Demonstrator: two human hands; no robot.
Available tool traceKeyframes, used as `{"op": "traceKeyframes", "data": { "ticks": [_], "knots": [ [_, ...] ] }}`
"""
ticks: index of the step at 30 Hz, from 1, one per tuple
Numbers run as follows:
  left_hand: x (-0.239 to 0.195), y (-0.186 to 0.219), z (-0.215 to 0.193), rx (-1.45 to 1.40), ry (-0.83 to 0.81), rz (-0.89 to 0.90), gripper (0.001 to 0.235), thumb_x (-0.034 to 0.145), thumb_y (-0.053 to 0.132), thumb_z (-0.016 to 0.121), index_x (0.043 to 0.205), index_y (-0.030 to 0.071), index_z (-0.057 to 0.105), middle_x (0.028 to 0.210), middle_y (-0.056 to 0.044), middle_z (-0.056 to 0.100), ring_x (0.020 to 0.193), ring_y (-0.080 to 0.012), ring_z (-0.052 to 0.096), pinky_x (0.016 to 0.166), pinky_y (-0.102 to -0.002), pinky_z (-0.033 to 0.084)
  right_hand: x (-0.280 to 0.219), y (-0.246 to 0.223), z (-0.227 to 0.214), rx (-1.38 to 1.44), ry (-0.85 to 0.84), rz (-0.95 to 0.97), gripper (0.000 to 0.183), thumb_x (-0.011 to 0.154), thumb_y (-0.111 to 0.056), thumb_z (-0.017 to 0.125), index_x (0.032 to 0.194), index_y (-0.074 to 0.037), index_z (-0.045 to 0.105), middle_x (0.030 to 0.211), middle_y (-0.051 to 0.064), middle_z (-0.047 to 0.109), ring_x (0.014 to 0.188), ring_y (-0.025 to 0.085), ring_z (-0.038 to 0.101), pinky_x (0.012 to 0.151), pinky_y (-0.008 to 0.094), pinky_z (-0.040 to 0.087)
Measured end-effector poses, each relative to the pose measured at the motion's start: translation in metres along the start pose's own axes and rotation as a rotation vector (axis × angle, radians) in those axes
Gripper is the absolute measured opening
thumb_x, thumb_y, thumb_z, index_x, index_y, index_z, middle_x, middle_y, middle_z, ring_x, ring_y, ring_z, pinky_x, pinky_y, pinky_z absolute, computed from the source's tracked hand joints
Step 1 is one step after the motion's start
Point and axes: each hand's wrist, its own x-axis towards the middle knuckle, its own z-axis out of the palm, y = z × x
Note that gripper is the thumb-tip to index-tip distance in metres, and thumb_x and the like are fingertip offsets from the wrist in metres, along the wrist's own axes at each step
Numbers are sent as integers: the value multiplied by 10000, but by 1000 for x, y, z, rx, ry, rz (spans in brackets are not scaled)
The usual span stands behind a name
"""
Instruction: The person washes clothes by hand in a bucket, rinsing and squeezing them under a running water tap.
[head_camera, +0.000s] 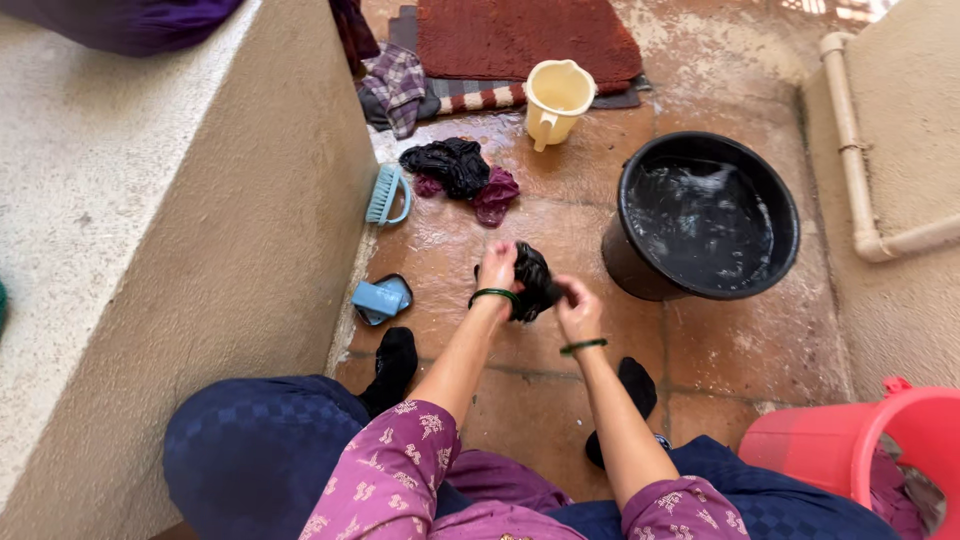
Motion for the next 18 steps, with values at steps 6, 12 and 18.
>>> {"op": "traceKeyframes", "data": {
  "ticks": [6,12,18],
  "knots": [
    [-40,66,-6,861,-368,1069,588,774,370,870,1197,45,624,1031,-144,691,930,-263,655,788,-387,548,20,-59,-20,-114,57,96,247,955,-192,785,1040,32,727,836,22,693,767,63,567,696,251,501],
    [-37,58,-4,540,-709,541,444,775,281,891,1083,40,681,821,-27,680,727,-86,600,664,-269,533,26,-70,-50,174,-313,91,254,950,-188,743,1120,1,735,978,-22,717,893,32,606,808,220,524],
    [-62,73,14,443,-475,561,258,827,217,862,945,54,700,771,14,691,685,-55,602,637,-239,521,3,-48,-77,-64,-540,156,383,765,-111,830,1114,-57,682,963,-15,731,899,68,657,810,250,534]
  ]
}}
